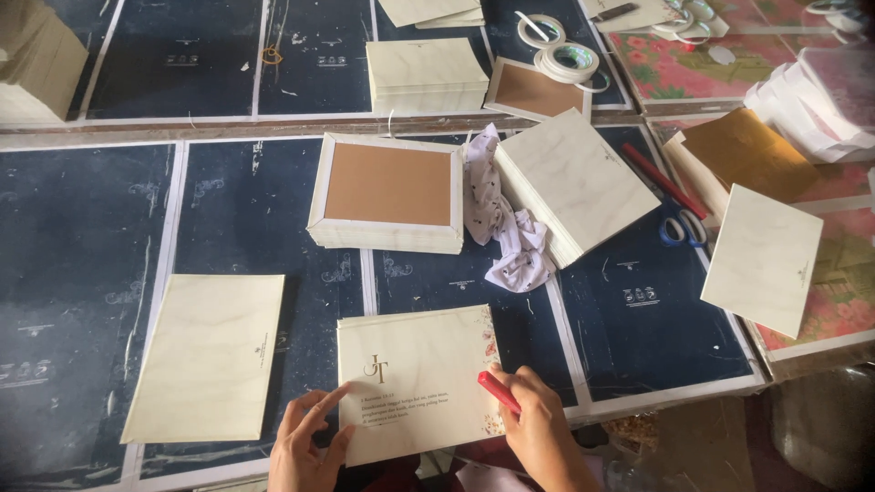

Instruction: Workers are sorting and stacking printed invitations and cards on a large table in a production facility.

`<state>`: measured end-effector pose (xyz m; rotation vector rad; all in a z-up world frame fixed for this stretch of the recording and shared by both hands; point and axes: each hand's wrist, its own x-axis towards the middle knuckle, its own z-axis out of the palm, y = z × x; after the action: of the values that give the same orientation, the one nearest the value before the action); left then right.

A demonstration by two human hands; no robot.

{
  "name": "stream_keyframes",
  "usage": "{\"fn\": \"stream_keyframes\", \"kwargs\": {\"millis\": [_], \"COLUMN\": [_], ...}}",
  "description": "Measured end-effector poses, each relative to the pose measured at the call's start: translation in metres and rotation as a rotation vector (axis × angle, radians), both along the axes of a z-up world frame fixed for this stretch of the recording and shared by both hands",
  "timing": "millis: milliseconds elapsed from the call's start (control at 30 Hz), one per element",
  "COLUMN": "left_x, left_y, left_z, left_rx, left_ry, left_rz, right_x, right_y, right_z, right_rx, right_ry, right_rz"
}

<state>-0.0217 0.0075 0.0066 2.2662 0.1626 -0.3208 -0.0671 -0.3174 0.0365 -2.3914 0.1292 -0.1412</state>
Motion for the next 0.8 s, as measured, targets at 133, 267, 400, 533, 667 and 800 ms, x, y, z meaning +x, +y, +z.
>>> {"fn": "stream_keyframes", "kwargs": {"millis": [133, 267, 400, 533, 667, 800], "left_x": [0.001, 0.003, 0.006, 0.005, 0.007, 0.007], "left_y": [-0.001, -0.001, -0.003, 0.001, 0.007, 0.008], "left_z": [0.005, 0.015, 0.040, 0.037, 0.042, 0.035], "left_rx": [0.002, -0.025, -0.009, 0.083, 0.138, 0.271], "left_ry": [-0.004, 0.007, -0.032, -0.292, -0.410, -0.421], "left_rz": [0.011, -0.013, -0.119, -0.274, -0.454, -0.481], "right_x": [0.001, 0.009, 0.009, 0.013, 0.017, 0.028], "right_y": [-0.002, -0.001, -0.015, -0.036, -0.028, -0.013], "right_z": [-0.001, 0.027, 0.056, 0.040, 0.030, 0.000], "right_rx": [-0.003, -0.209, -0.134, -0.062, -0.121, -0.284], "right_ry": [0.000, 0.249, 0.492, 0.383, 0.040, -0.111], "right_rz": [0.024, 0.052, 0.180, 0.045, -0.027, 0.154]}}
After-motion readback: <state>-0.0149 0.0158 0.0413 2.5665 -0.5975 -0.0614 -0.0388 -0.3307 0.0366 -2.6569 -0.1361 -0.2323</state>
